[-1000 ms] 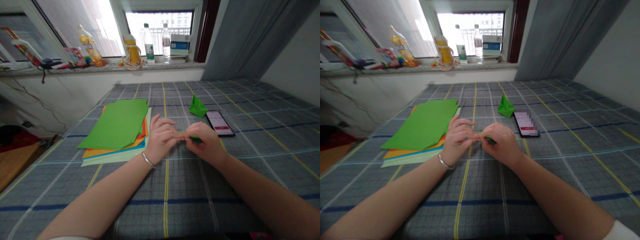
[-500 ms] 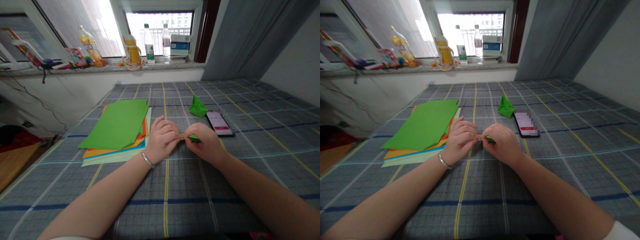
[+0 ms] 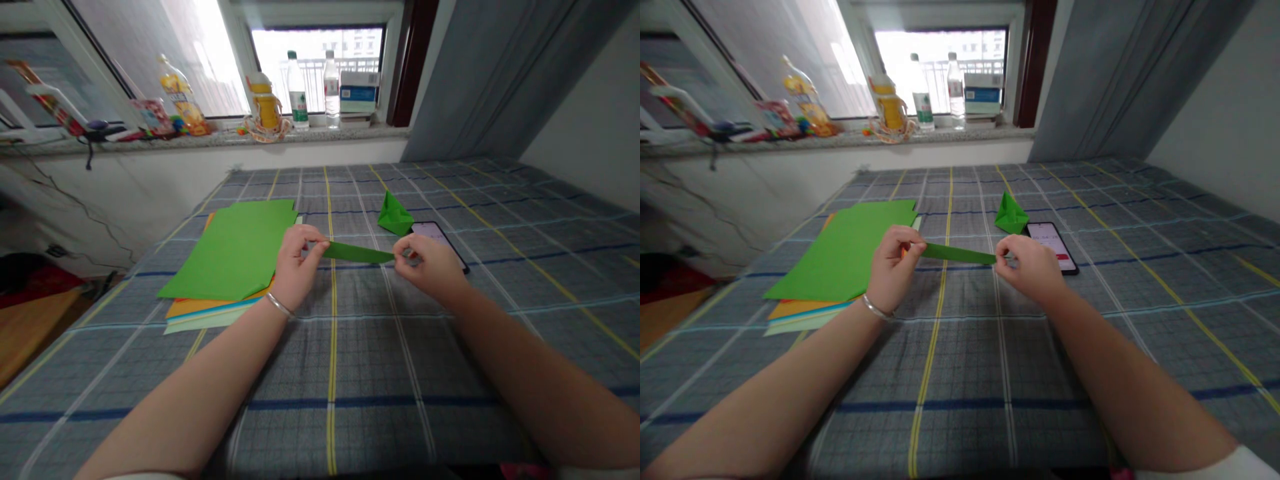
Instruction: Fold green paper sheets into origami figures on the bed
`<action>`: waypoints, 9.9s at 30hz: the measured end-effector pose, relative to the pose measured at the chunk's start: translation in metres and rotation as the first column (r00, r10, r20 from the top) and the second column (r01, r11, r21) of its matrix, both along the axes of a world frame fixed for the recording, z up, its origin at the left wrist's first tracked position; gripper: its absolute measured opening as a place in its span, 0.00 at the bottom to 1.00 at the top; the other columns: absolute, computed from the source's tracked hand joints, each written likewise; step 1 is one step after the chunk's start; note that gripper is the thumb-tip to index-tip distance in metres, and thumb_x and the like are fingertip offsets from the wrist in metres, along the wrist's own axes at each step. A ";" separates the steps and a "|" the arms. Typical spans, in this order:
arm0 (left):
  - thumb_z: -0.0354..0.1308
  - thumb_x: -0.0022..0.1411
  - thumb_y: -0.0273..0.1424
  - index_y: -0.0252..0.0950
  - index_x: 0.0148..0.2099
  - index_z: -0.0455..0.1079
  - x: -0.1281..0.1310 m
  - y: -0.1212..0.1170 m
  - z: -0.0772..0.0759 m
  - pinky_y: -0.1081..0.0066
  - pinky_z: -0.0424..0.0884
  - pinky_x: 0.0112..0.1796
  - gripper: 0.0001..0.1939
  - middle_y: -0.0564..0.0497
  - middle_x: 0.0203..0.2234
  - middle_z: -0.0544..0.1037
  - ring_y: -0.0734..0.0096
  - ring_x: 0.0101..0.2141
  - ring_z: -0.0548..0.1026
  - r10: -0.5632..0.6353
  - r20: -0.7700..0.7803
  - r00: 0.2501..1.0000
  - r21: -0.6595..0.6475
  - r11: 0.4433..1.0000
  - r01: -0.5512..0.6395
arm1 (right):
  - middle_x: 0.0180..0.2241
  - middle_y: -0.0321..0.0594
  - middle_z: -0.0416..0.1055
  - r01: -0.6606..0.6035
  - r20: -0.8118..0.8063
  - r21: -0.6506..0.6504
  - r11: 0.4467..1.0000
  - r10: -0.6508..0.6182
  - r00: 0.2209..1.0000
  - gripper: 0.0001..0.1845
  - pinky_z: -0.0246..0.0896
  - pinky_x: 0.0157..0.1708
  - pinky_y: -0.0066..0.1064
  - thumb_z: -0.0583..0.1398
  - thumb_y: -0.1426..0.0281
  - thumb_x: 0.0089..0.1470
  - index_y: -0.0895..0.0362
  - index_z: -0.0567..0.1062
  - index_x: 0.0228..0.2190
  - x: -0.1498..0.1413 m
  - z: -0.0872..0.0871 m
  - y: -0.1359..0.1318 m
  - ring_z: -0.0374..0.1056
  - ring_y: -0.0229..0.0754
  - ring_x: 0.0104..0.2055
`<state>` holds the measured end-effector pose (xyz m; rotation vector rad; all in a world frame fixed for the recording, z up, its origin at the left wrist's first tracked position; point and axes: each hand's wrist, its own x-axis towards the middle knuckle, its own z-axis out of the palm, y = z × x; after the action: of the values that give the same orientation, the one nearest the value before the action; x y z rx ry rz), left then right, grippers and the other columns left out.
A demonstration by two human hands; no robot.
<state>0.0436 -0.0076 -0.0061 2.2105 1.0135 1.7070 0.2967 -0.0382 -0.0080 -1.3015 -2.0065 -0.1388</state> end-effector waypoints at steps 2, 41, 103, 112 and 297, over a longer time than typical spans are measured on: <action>0.56 0.62 0.33 0.38 0.32 0.67 -0.002 0.004 -0.002 0.69 0.67 0.35 0.06 0.53 0.29 0.71 0.71 0.33 0.68 0.014 0.015 1.000 0.008 1.000 -0.014 | 0.28 0.35 0.74 0.051 0.003 0.011 0.999 -0.051 0.999 0.03 0.58 0.27 0.30 0.58 0.72 0.46 0.53 0.72 0.27 0.008 0.000 0.003 0.66 0.38 0.26; 0.54 0.62 0.27 0.35 0.40 0.72 0.003 0.005 -0.028 0.61 0.69 0.50 0.07 0.46 0.43 0.77 0.66 0.46 0.73 -0.159 -0.269 0.950 -0.171 0.978 0.116 | 0.32 0.38 0.75 -0.263 -0.766 -0.440 0.859 -0.205 0.610 0.09 0.72 0.41 0.43 0.61 0.71 0.46 0.53 0.70 0.34 0.006 -0.045 0.035 0.75 0.44 0.35; 0.51 0.61 0.28 0.35 0.50 0.62 0.002 0.015 -0.038 0.68 0.73 0.29 0.14 0.50 0.27 0.77 0.66 0.27 0.77 -0.044 -0.181 0.983 -0.634 0.769 -0.082 | 0.51 0.44 0.71 -0.453 0.045 -0.309 0.836 0.489 0.871 0.30 0.54 0.58 0.48 0.57 0.80 0.41 0.53 0.73 0.48 0.011 -0.036 0.019 0.62 0.48 0.57; 0.48 0.64 0.25 0.38 0.54 0.57 0.006 0.024 -0.047 0.67 0.78 0.35 0.16 0.47 0.39 0.78 0.71 0.31 0.79 -0.060 0.257 0.965 -0.808 0.534 0.248 | 0.64 0.42 0.55 -0.399 0.188 -0.362 0.842 0.486 0.854 0.46 0.48 0.61 0.54 0.59 0.81 0.39 0.50 0.60 0.61 0.014 -0.025 0.010 0.41 0.55 0.68; 0.53 0.65 0.32 0.41 0.51 0.72 0.028 0.005 -0.051 0.60 0.68 0.49 0.13 0.48 0.47 0.75 0.63 0.47 0.70 -0.146 -0.757 0.637 -0.136 0.989 0.064 | 0.37 0.40 0.71 0.225 0.349 -0.327 0.918 -0.105 0.931 0.21 0.59 0.34 0.32 0.57 0.49 0.52 0.52 0.73 0.39 -0.030 -0.032 0.009 0.70 0.45 0.40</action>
<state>0.0720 -0.0031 -0.0568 2.9073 1.0270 0.5736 0.2670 -0.0289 -0.0399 -1.7857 -2.2700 -0.0665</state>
